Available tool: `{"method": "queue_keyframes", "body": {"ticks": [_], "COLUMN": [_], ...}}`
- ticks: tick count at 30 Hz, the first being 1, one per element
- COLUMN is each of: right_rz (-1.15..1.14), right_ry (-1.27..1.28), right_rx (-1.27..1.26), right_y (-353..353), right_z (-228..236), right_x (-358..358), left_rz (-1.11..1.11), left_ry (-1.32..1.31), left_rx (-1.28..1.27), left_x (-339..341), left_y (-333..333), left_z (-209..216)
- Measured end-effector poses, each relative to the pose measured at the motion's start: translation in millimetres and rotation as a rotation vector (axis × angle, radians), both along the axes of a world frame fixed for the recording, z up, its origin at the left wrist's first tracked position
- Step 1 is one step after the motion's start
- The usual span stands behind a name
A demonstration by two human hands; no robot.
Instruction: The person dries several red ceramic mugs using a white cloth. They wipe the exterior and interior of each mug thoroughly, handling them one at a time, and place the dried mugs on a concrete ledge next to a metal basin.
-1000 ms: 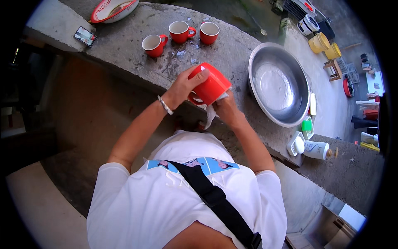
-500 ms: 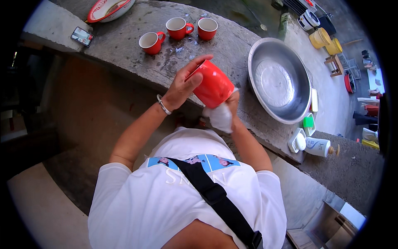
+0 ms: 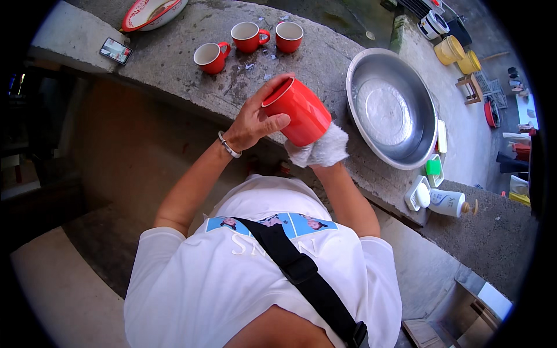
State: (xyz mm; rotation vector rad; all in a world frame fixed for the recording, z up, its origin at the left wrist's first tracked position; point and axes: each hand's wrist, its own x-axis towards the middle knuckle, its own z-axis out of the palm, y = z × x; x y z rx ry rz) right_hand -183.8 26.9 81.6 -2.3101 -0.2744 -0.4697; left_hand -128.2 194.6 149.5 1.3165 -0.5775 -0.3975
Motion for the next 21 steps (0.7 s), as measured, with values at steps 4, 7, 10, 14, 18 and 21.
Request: {"method": "queue_keyframes", "body": {"ticks": [4,7,10,14,18,21], "right_rz": [0.205,0.247,0.222,0.117,0.185,0.398], "right_ry": [0.127,0.015,0.286,-0.018,0.328,0.029], "right_rx": [0.961,0.252,0.905,0.268,0.901,0.433], "right_y": [6,-9,-5,-1,8,-10], "right_z": [2,1,14,-6,11,0], "right_x": [1,11,8,-3,-11,-2], "left_rz": [0.088,0.109,0.067,0.011,-0.094,0.025], "left_ry": [0.065,0.146,0.094,0.137,0.276,0.588], "left_rx": [0.135,0.279,0.257,0.034,-0.067,-0.058], "left_x": [-3,5,8,3,5,-1], "left_y": [-3,-2,2,-5,-3,-10], "left_z": [-8,-22,-29,-2,-7,-8]}}
